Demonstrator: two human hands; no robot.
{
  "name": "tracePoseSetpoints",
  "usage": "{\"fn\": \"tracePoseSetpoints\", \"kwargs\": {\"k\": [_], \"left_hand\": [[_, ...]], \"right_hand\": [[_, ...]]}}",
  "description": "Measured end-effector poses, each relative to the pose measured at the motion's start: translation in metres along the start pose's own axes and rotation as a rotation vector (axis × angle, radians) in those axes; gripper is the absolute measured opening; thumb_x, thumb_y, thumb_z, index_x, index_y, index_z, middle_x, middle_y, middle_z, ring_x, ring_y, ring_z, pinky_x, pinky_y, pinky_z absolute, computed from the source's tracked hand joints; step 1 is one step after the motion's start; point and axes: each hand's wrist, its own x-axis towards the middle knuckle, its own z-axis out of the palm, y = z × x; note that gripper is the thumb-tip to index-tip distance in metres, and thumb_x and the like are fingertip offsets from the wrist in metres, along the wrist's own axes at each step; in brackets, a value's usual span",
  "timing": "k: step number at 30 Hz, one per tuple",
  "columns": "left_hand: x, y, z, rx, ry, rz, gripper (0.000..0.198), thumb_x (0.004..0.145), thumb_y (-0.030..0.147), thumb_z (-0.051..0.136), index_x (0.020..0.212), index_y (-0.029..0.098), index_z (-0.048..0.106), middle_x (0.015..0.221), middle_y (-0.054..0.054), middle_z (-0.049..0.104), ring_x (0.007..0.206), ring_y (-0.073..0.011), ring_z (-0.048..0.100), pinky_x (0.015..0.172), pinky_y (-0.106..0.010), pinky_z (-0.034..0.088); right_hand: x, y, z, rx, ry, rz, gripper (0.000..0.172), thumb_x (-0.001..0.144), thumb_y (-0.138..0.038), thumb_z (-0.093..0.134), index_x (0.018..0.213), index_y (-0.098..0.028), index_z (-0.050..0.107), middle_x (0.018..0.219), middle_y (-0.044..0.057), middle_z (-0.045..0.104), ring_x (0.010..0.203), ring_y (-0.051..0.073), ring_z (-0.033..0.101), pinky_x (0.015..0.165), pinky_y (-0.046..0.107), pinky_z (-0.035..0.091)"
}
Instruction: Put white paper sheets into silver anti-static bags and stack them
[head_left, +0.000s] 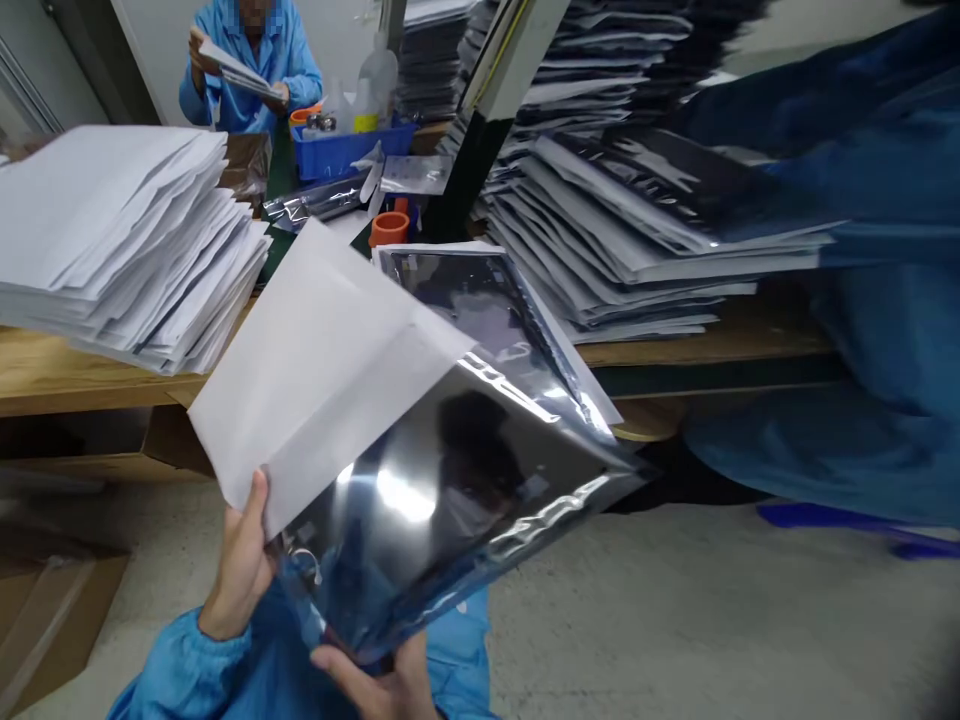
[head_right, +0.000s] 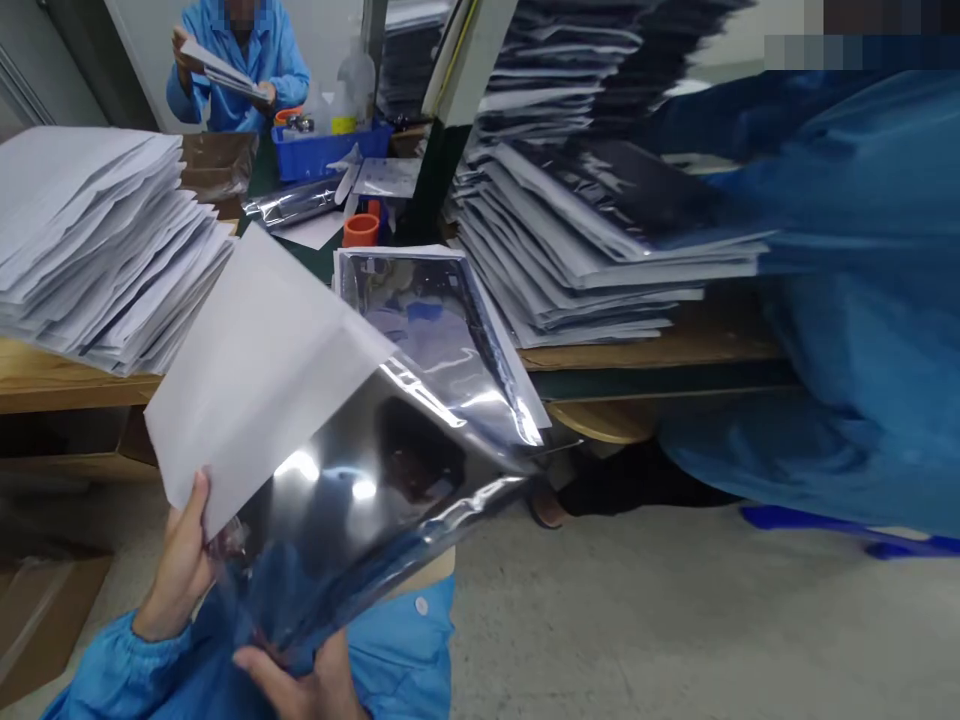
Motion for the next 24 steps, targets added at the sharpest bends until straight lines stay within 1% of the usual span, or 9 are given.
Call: {"fn": "tracePoseSetpoints", "kwargs": {"k": [2, 3, 4, 5, 8, 11, 15, 20, 24], "left_hand": [[0.014, 0.003, -0.034, 0.038, 0.077, 0.0, 0.028, 0.084, 0.026, 0.061, 0.111, 0.018, 0.059, 0.102, -0.005, 0.072, 0.094, -0.0216, 0.068, 0.082, -0.031, 0.058], [0.022, 0.004, -0.054, 0.076, 0.115, 0.004, 0.028, 0.083, 0.024, 0.061, 0.11, 0.018, 0.06, 0.101, -0.006, 0.072, 0.094, -0.0213, 0.068, 0.081, -0.03, 0.058], [0.03, 0.003, -0.073, 0.124, 0.171, 0.03, 0.027, 0.082, 0.024, 0.062, 0.108, 0.017, 0.061, 0.1, -0.006, 0.072, 0.092, -0.0206, 0.068, 0.079, -0.028, 0.058], [0.038, 0.001, -0.09, 0.189, 0.184, 0.051, 0.027, 0.081, 0.024, 0.064, 0.106, 0.016, 0.061, 0.1, -0.006, 0.072, 0.092, -0.02, 0.068, 0.078, -0.026, 0.057], [0.059, -0.016, -0.116, 0.391, 0.105, 0.039, 0.029, 0.075, 0.026, 0.071, 0.1, 0.013, 0.063, 0.099, -0.008, 0.072, 0.089, -0.0199, 0.068, 0.077, -0.025, 0.056], [0.074, -0.044, -0.109, 0.487, -0.016, -0.041, 0.033, 0.068, 0.025, 0.078, 0.094, 0.01, 0.065, 0.092, -0.01, 0.073, 0.083, -0.022, 0.069, 0.076, -0.028, 0.055], [0.088, -0.07, -0.09, 0.518, -0.112, -0.103, 0.027, 0.071, 0.028, 0.077, 0.088, 0.011, 0.067, 0.083, -0.01, 0.073, 0.083, -0.0233, 0.069, 0.076, -0.03, 0.055], [0.094, -0.078, -0.09, 0.526, -0.159, -0.138, 0.027, 0.083, 0.039, 0.063, 0.089, 0.013, 0.066, 0.079, -0.009, 0.073, 0.082, -0.0236, 0.069, 0.075, -0.032, 0.055], [0.094, -0.081, -0.099, 0.57, -0.213, -0.187, 0.027, 0.081, 0.041, 0.065, 0.087, 0.014, 0.066, 0.078, -0.009, 0.073, 0.079, -0.0246, 0.069, 0.071, -0.031, 0.055]], "right_hand": [[0.005, 0.013, -0.024, -0.046, -0.173, 0.019, 0.038, 0.055, -0.038, 0.087, 0.088, -0.024, 0.075, 0.088, 0.007, 0.076, 0.089, 0.033, 0.068, 0.088, 0.045, 0.054], [0.011, 0.02, -0.037, -0.023, -0.202, 0.035, 0.031, 0.059, -0.039, 0.084, 0.084, -0.025, 0.076, 0.088, 0.007, 0.076, 0.088, 0.032, 0.068, 0.087, 0.043, 0.054], [0.02, 0.027, -0.05, 0.063, -0.141, 0.058, 0.023, 0.066, -0.041, 0.08, 0.079, -0.023, 0.076, 0.085, 0.007, 0.076, 0.086, 0.03, 0.069, 0.086, 0.042, 0.053], [0.03, 0.033, -0.06, 0.122, -0.057, 0.077, 0.024, 0.073, -0.045, 0.073, 0.08, -0.023, 0.075, 0.084, 0.006, 0.076, 0.084, 0.027, 0.069, 0.085, 0.041, 0.054], [0.064, 0.049, -0.071, 0.264, 0.096, 0.115, 0.044, 0.083, -0.058, 0.056, 0.107, -0.023, 0.067, 0.106, 0.007, 0.072, 0.1, 0.024, 0.066, 0.092, 0.041, 0.05], [0.095, 0.059, -0.057, 0.361, 0.066, 0.156, 0.055, 0.082, -0.065, 0.051, 0.107, -0.02, 0.068, 0.102, 0.01, 0.073, 0.096, 0.026, 0.067, 0.085, 0.042, 0.053], [0.11, 0.064, -0.035, 0.388, 0.156, 0.143, 0.041, 0.073, -0.056, 0.068, 0.088, -0.019, 0.074, 0.084, 0.003, 0.075, 0.086, 0.024, 0.066, 0.082, 0.035, 0.051], [0.093, 0.073, -0.027, 0.434, 0.287, 0.167, 0.037, 0.075, -0.054, 0.066, 0.085, -0.02, 0.074, 0.081, 0.002, 0.075, 0.081, 0.023, 0.067, 0.077, 0.035, 0.052], [0.071, 0.084, -0.03, 0.39, 0.368, 0.241, 0.04, 0.075, -0.056, 0.064, 0.089, -0.02, 0.075, 0.079, 0.003, 0.075, 0.08, 0.025, 0.067, 0.076, 0.037, 0.052]]}}
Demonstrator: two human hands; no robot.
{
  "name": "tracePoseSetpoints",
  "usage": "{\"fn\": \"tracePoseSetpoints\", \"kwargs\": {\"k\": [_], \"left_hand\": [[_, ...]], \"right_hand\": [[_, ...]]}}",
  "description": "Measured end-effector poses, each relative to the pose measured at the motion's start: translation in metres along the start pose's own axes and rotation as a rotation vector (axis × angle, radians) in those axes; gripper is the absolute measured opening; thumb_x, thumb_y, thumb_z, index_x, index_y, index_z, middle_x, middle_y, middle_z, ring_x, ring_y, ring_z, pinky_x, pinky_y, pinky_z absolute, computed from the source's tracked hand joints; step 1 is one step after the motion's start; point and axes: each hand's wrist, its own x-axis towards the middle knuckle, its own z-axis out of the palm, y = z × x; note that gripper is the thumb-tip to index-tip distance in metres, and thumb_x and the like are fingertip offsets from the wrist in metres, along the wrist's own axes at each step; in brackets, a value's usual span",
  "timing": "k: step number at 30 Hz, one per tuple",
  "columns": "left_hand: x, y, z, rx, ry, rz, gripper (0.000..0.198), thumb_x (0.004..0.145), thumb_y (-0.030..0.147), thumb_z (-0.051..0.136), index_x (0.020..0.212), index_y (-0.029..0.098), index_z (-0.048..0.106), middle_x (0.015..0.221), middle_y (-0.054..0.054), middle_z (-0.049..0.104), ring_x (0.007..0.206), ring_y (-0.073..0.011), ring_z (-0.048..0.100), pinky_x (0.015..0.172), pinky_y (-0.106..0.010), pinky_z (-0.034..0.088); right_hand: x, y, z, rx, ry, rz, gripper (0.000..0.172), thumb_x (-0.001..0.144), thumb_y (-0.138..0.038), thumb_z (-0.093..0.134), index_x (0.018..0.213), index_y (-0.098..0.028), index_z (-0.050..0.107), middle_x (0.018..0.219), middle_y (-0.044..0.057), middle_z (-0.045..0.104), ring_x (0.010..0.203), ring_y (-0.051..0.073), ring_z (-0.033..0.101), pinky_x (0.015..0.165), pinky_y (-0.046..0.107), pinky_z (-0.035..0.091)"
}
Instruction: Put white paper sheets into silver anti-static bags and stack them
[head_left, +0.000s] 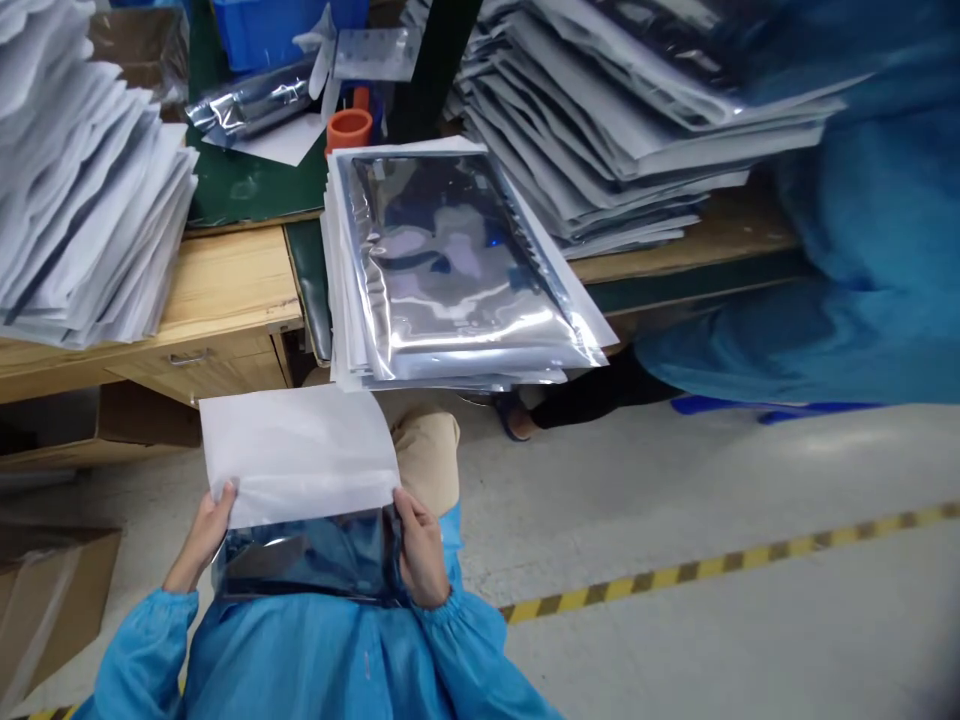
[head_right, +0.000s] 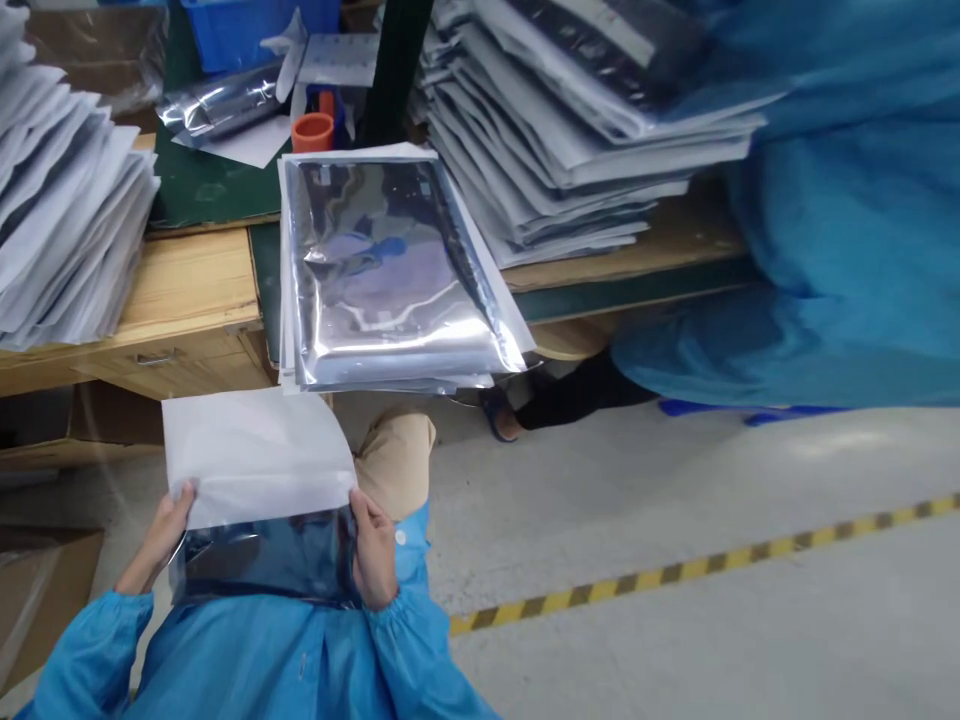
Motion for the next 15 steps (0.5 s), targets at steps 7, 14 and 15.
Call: {"fn": "tracePoseSetpoints", "kwargs": {"k": [7, 14, 15], "left_hand": [[-0.027, -0.025, -0.006, 0.083, -0.089, -0.141, 0.046, 0.068, 0.051, 0.074, 0.093, 0.013, 0.067, 0.085, -0.011, 0.074, 0.084, -0.0275, 0.069, 0.078, -0.034, 0.054], [-0.084, -0.035, -0.015, 0.159, -0.235, -0.299, 0.065, 0.064, 0.061, 0.072, 0.106, 0.012, 0.064, 0.105, -0.013, 0.07, 0.101, -0.0302, 0.064, 0.093, -0.038, 0.049], [-0.087, -0.032, -0.017, 0.164, -0.241, -0.28, 0.066, 0.061, 0.058, 0.075, 0.108, 0.013, 0.063, 0.108, -0.012, 0.07, 0.103, -0.0303, 0.063, 0.093, -0.037, 0.048]], "right_hand": [[-0.04, 0.012, -0.042, -0.187, 0.045, 0.098, 0.035, 0.071, -0.051, 0.071, 0.076, -0.017, 0.076, 0.067, 0.002, 0.071, 0.074, 0.024, 0.061, 0.068, 0.032, 0.047], [-0.064, 0.021, -0.067, -0.213, 0.06, 0.238, 0.037, 0.067, -0.055, 0.073, 0.069, -0.018, 0.073, 0.06, -0.001, 0.065, 0.064, 0.019, 0.055, 0.061, 0.027, 0.042], [-0.063, 0.02, -0.068, -0.195, 0.039, 0.257, 0.037, 0.067, -0.055, 0.073, 0.072, -0.018, 0.073, 0.061, -0.001, 0.065, 0.064, 0.019, 0.055, 0.061, 0.027, 0.043]]}}
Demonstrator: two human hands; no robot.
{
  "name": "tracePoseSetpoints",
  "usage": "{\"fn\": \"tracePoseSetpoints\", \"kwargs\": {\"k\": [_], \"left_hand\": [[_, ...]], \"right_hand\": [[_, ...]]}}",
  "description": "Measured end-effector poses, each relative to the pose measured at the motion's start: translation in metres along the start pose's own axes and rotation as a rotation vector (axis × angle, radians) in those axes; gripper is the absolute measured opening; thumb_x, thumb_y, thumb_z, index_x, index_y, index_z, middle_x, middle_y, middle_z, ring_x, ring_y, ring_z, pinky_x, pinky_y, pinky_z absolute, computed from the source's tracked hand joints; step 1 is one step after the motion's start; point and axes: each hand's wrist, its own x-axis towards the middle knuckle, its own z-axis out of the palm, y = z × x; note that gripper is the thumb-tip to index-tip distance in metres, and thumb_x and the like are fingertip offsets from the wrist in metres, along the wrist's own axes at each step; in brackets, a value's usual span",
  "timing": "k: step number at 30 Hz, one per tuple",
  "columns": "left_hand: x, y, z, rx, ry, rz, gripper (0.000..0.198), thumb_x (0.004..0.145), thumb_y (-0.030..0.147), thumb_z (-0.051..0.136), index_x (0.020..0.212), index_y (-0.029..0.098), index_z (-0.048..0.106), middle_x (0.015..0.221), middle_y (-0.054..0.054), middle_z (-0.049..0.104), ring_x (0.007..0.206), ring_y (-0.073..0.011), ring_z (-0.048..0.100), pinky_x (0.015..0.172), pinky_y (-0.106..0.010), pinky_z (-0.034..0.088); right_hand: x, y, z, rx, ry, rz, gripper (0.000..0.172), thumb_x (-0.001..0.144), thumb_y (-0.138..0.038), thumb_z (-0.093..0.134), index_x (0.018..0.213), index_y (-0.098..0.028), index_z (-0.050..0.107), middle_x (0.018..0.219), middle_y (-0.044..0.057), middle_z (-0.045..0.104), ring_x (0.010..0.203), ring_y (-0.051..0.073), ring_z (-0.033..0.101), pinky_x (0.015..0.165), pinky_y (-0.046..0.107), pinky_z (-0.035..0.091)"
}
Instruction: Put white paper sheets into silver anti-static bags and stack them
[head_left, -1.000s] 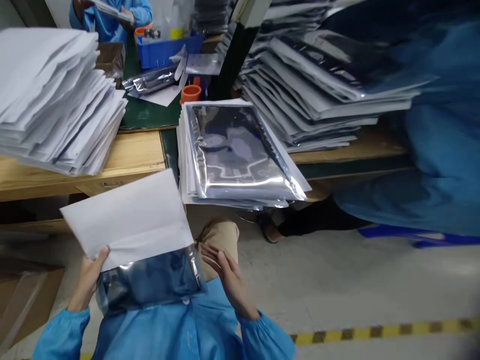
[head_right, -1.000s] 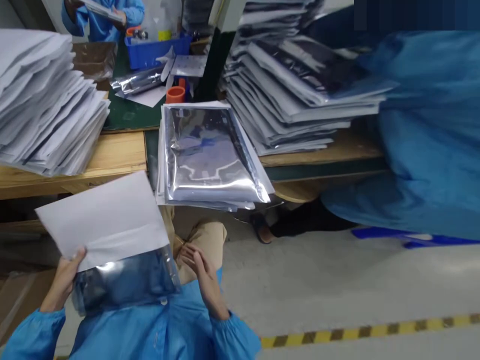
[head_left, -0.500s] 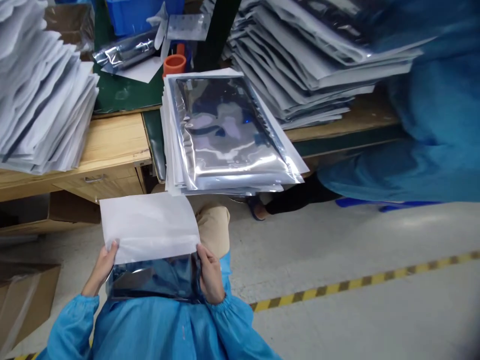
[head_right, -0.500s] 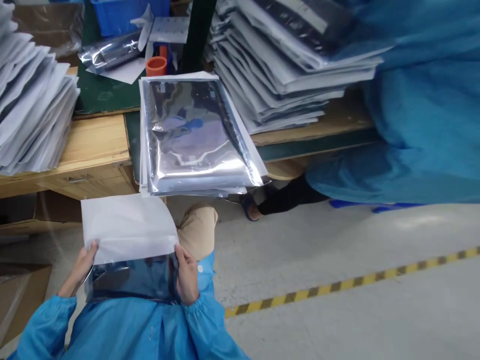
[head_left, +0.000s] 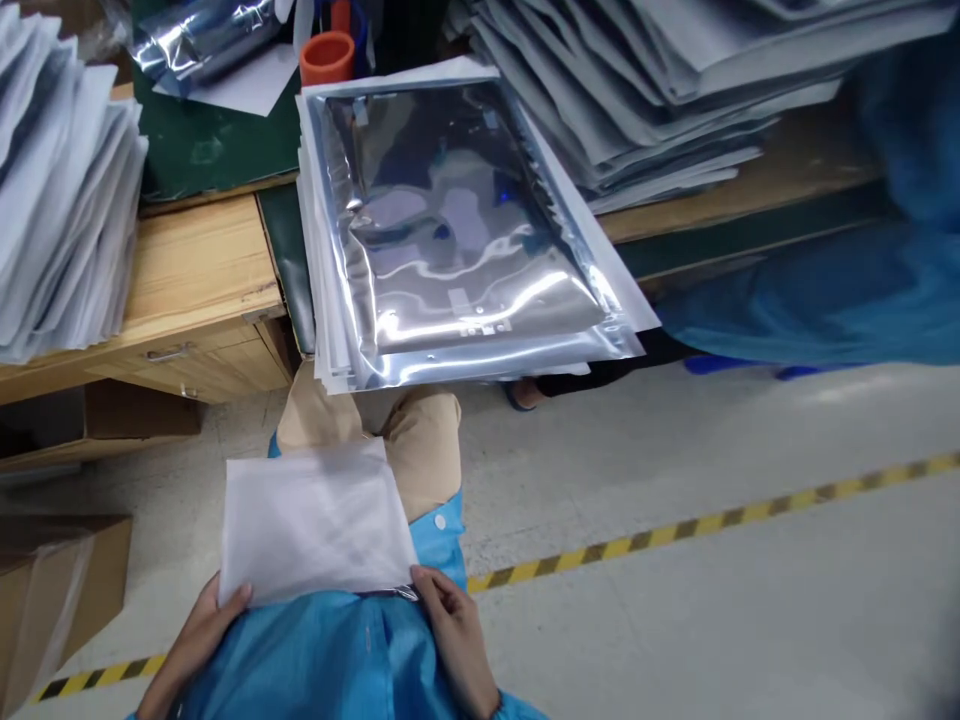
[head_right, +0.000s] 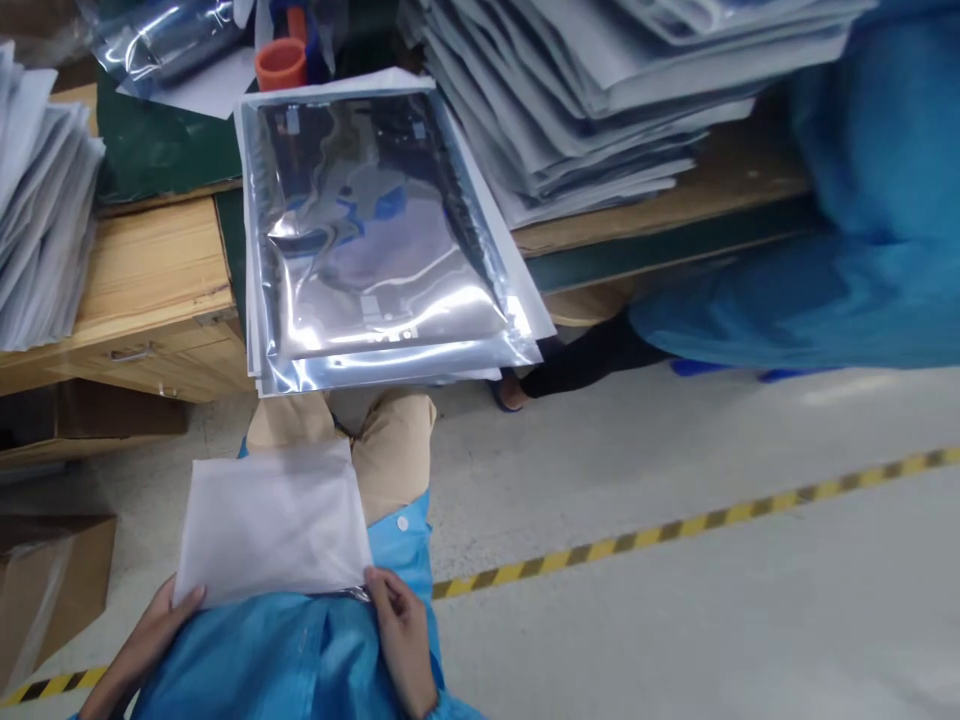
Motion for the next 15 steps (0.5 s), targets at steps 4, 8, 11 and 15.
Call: {"fn": "tracePoseSetpoints", "kwargs": {"k": [4, 8, 11, 15], "left_hand": [[0.003, 0.008, -0.002, -0.002, 0.063, 0.079, 0.065, 0.053, 0.043, 0.085, 0.107, 0.016, 0.062, 0.106, -0.01, 0.071, 0.098, -0.0276, 0.065, 0.087, -0.033, 0.052], [0.017, 0.005, 0.006, -0.152, 0.218, 0.065, 0.056, 0.049, 0.046, 0.087, 0.089, 0.014, 0.065, 0.078, -0.006, 0.072, 0.068, -0.02, 0.067, 0.067, -0.028, 0.055], [0.028, -0.006, 0.014, -0.227, 0.245, 0.074, 0.05, 0.049, 0.045, 0.086, 0.082, 0.013, 0.065, 0.069, -0.004, 0.07, 0.061, -0.0164, 0.065, 0.061, -0.024, 0.054], [0.045, -0.021, 0.023, -0.231, 0.29, 0.07, 0.042, 0.053, 0.046, 0.083, 0.074, 0.014, 0.065, 0.064, -0.004, 0.069, 0.056, -0.0152, 0.064, 0.057, -0.024, 0.054]], "right_hand": [[0.009, -0.012, 0.006, 0.083, -0.168, 0.075, 0.043, 0.067, -0.055, 0.073, 0.091, -0.02, 0.069, 0.065, 0.001, 0.071, 0.056, 0.018, 0.059, 0.06, 0.03, 0.048], [0.018, -0.026, 0.014, 0.114, -0.234, 0.079, 0.049, 0.061, -0.052, 0.079, 0.095, -0.019, 0.066, 0.067, 0.003, 0.073, 0.056, 0.021, 0.064, 0.06, 0.033, 0.05], [0.028, -0.026, 0.02, 0.087, -0.142, 0.032, 0.047, 0.056, -0.051, 0.082, 0.085, -0.017, 0.068, 0.062, 0.003, 0.072, 0.056, 0.023, 0.065, 0.059, 0.034, 0.05], [0.047, -0.013, 0.031, 0.045, 0.039, -0.053, 0.041, 0.053, -0.056, 0.08, 0.059, -0.02, 0.063, 0.045, -0.001, 0.063, 0.044, 0.019, 0.057, 0.048, 0.029, 0.044]]}}
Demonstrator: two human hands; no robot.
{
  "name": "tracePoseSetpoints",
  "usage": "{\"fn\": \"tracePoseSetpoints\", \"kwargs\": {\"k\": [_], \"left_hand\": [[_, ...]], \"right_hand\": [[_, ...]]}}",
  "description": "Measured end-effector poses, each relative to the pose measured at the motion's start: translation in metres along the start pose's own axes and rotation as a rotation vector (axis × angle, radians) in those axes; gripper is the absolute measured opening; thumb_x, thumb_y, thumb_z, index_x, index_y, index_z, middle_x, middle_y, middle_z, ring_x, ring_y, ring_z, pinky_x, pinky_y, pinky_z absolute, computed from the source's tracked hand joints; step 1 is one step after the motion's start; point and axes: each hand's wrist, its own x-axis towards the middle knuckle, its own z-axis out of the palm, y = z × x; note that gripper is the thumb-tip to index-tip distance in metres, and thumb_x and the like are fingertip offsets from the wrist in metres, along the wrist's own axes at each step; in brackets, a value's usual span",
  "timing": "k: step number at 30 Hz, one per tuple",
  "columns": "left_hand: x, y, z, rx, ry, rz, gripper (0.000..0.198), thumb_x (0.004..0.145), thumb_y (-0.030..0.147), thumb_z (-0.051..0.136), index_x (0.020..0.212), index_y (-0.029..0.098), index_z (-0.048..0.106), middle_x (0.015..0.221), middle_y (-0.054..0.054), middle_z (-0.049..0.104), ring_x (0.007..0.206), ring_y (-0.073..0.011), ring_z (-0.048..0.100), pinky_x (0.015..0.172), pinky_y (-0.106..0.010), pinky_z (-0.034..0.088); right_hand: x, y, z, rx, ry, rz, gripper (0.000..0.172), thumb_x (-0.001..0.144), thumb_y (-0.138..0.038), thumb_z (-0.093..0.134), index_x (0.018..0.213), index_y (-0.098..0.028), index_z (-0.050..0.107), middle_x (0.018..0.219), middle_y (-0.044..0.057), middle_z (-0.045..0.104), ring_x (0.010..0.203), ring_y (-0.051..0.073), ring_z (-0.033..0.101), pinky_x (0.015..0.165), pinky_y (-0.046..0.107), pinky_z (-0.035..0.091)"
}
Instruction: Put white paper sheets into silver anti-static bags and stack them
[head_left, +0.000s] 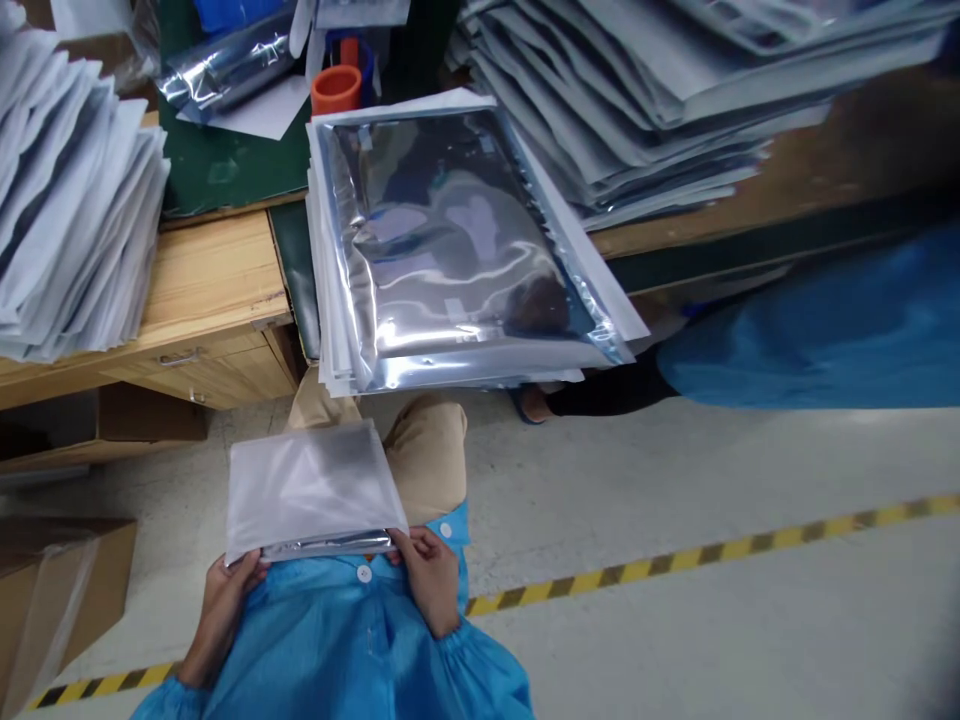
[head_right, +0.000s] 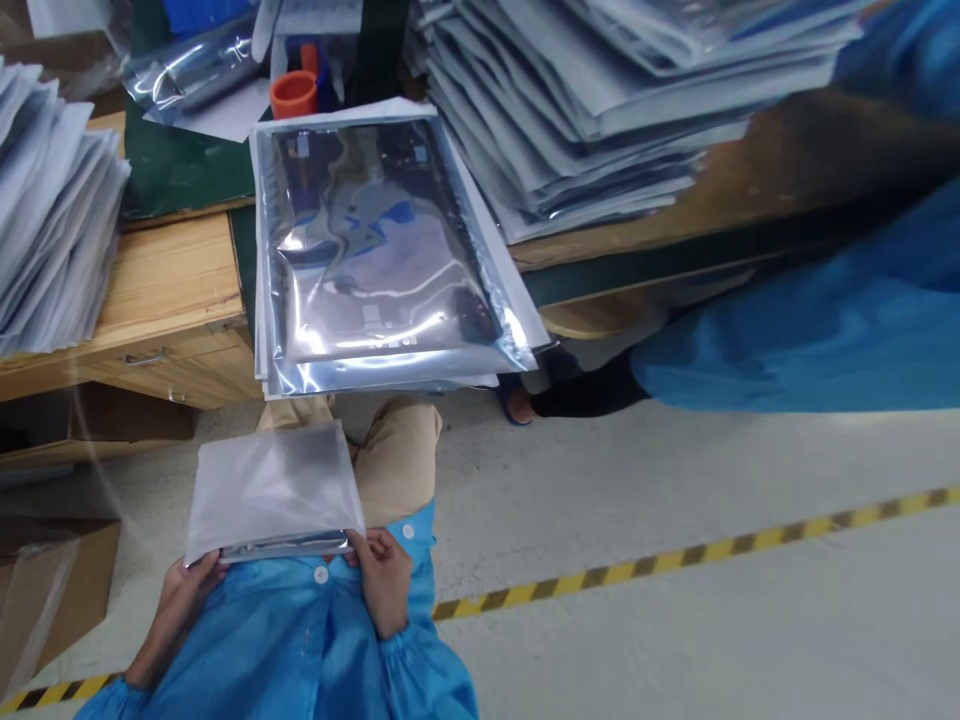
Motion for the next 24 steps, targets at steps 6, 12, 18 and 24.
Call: {"fn": "tracePoseSetpoints", "kwargs": {"k": [6, 12, 18, 24], "left_hand": [[0.013, -0.004, 0.002, 0.055, -0.016, 0.077, 0.05, 0.059, 0.06, 0.073, 0.043, 0.016, 0.054, 0.038, 0.0, 0.05, 0.039, -0.0117, 0.048, 0.045, -0.023, 0.045], [0.016, 0.018, -0.024, -0.163, -0.18, 0.069, 0.064, 0.05, 0.044, 0.085, 0.107, 0.022, 0.065, 0.113, -0.006, 0.068, 0.102, -0.0251, 0.064, 0.087, -0.033, 0.051], [0.055, 0.06, -0.003, -0.174, -0.175, -0.05, 0.049, 0.065, 0.038, 0.079, 0.106, 0.014, 0.063, 0.104, -0.012, 0.071, 0.101, -0.0264, 0.065, 0.081, -0.03, 0.054], [0.016, 0.052, 0.008, -0.085, -0.238, -0.124, 0.065, 0.055, 0.034, 0.087, 0.11, 0.014, 0.059, 0.093, -0.012, 0.073, 0.081, -0.0285, 0.071, 0.064, -0.032, 0.057]], "right_hand": [[0.009, 0.014, 0.005, 0.015, -0.049, -0.045, 0.039, 0.057, -0.055, 0.079, 0.064, -0.022, 0.061, 0.048, -0.002, 0.063, 0.047, 0.018, 0.058, 0.05, 0.029, 0.046], [0.007, 0.001, -0.016, 0.102, -0.327, 0.034, 0.065, 0.065, -0.046, 0.077, 0.121, -0.023, 0.054, 0.089, 0.004, 0.076, 0.085, 0.026, 0.07, 0.083, 0.041, 0.053], [0.035, -0.01, -0.021, 0.09, -0.473, 0.065, 0.049, 0.072, -0.046, 0.073, 0.116, -0.027, 0.06, 0.108, 0.003, 0.071, 0.103, 0.022, 0.063, 0.088, 0.034, 0.049], [0.03, -0.009, -0.019, 0.038, -0.615, 0.082, 0.052, 0.052, -0.036, 0.088, 0.096, -0.018, 0.068, 0.072, 0.001, 0.072, 0.058, 0.018, 0.064, 0.054, 0.03, 0.052]]}}
